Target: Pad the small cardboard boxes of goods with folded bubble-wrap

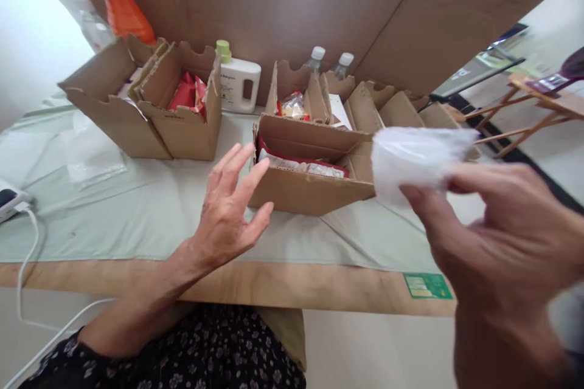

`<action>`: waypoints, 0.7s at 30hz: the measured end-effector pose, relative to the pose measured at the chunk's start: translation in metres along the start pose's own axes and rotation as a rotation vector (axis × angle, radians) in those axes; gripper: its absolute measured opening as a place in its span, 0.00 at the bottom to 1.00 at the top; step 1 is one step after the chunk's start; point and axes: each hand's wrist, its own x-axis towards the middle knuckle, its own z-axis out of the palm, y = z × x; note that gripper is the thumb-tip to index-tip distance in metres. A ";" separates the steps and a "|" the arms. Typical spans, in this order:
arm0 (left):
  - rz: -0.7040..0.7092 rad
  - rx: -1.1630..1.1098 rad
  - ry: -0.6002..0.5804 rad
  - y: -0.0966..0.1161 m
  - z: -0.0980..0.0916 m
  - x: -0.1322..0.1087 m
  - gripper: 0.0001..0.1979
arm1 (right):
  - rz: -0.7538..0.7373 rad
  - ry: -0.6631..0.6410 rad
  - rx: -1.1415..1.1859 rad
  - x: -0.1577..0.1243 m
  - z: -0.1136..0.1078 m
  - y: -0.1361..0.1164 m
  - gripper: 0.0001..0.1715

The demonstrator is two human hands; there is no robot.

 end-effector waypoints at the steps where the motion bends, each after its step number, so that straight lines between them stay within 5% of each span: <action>1: 0.005 0.019 -0.016 -0.002 0.006 0.008 0.31 | -0.098 -0.028 -0.063 0.017 0.008 0.008 0.03; 5: -0.016 0.020 -0.038 -0.005 0.024 0.018 0.23 | -0.374 -0.336 -0.198 0.064 0.059 0.029 0.11; 13: -0.105 -0.068 -0.017 -0.001 0.033 0.017 0.26 | -0.341 -0.898 -0.110 0.074 0.150 0.033 0.17; 18: -0.098 -0.077 -0.010 -0.002 0.035 0.019 0.28 | -0.318 -1.088 -0.017 0.076 0.152 0.038 0.11; 21: -0.101 -0.066 0.015 0.001 0.031 0.019 0.30 | -0.106 -0.852 0.125 0.079 0.127 0.042 0.09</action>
